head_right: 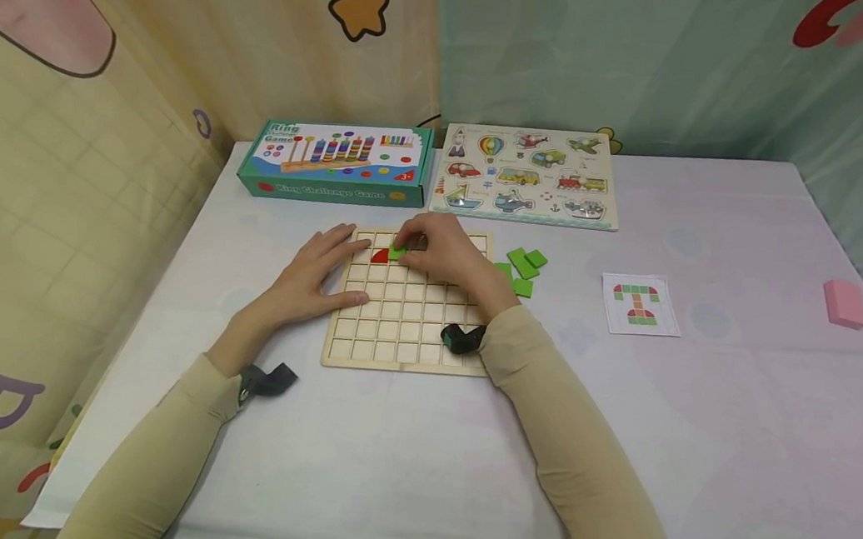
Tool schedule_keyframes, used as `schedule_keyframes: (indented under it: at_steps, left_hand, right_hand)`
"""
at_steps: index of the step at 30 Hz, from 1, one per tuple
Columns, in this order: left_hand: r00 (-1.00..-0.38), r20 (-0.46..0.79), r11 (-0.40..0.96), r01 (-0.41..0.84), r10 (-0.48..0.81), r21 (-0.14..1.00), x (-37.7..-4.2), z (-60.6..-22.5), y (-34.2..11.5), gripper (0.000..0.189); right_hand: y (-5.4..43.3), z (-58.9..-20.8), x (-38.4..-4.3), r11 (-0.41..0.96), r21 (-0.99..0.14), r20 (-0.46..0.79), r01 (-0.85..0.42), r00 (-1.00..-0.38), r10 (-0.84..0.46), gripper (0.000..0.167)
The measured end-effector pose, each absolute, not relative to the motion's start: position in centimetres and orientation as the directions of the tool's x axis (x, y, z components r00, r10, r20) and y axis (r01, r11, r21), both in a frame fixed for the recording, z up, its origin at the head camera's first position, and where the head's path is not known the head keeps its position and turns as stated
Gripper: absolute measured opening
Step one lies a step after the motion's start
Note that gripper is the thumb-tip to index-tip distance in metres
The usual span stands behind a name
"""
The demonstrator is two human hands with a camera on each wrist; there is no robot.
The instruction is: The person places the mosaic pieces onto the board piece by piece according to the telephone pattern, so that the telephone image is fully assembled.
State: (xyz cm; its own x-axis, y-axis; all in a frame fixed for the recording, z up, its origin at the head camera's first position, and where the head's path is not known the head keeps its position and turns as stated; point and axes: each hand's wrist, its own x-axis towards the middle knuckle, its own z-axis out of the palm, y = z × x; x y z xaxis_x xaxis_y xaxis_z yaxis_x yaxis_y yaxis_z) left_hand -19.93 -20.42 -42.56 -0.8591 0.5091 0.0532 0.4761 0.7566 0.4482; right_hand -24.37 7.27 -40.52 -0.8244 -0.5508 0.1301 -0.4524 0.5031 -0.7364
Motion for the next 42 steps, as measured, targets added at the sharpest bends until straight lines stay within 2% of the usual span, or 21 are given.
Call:
schedule_keyframes:
  at_steps: [8, 16, 31, 36, 42]
  left_hand:
    - [-0.856, 0.058, 0.753, 0.483, 0.514, 0.448, -19.9, -42.3, -20.5, 0.086]
    - [-0.856, 0.068, 0.750, 0.485, 0.513, 0.450, -20.0, -42.3, -20.7, 0.086]
    - [-0.847, 0.074, 0.739, 0.500, 0.527, 0.451, -20.1, -42.7, -20.5, 0.084]
    - [-0.855, 0.067, 0.749, 0.486, 0.514, 0.452, -20.0, -42.9, -20.4, 0.085]
    - [-0.856, 0.065, 0.751, 0.484, 0.513, 0.449, -20.1, -42.9, -20.4, 0.086]
  right_hand:
    - [7.3, -39.6, -24.4, 0.543, -0.705, 0.095, -0.456, -0.820, -0.565, 0.012]
    - [6.5, -38.7, -23.9, 0.578, -0.621, 0.140, -0.530, -0.800, -0.584, 0.011]
    - [6.5, -38.7, -23.4, 0.610, -0.608, 0.110, -0.509, -0.814, -0.570, 0.014]
    - [8.3, -38.3, -23.1, 0.618, -0.642, 0.067, -0.453, -0.837, -0.544, 0.020]
    - [13.8, -38.1, -22.5, 0.625, -0.689, 0.076, -0.367, -0.894, -0.441, 0.020]
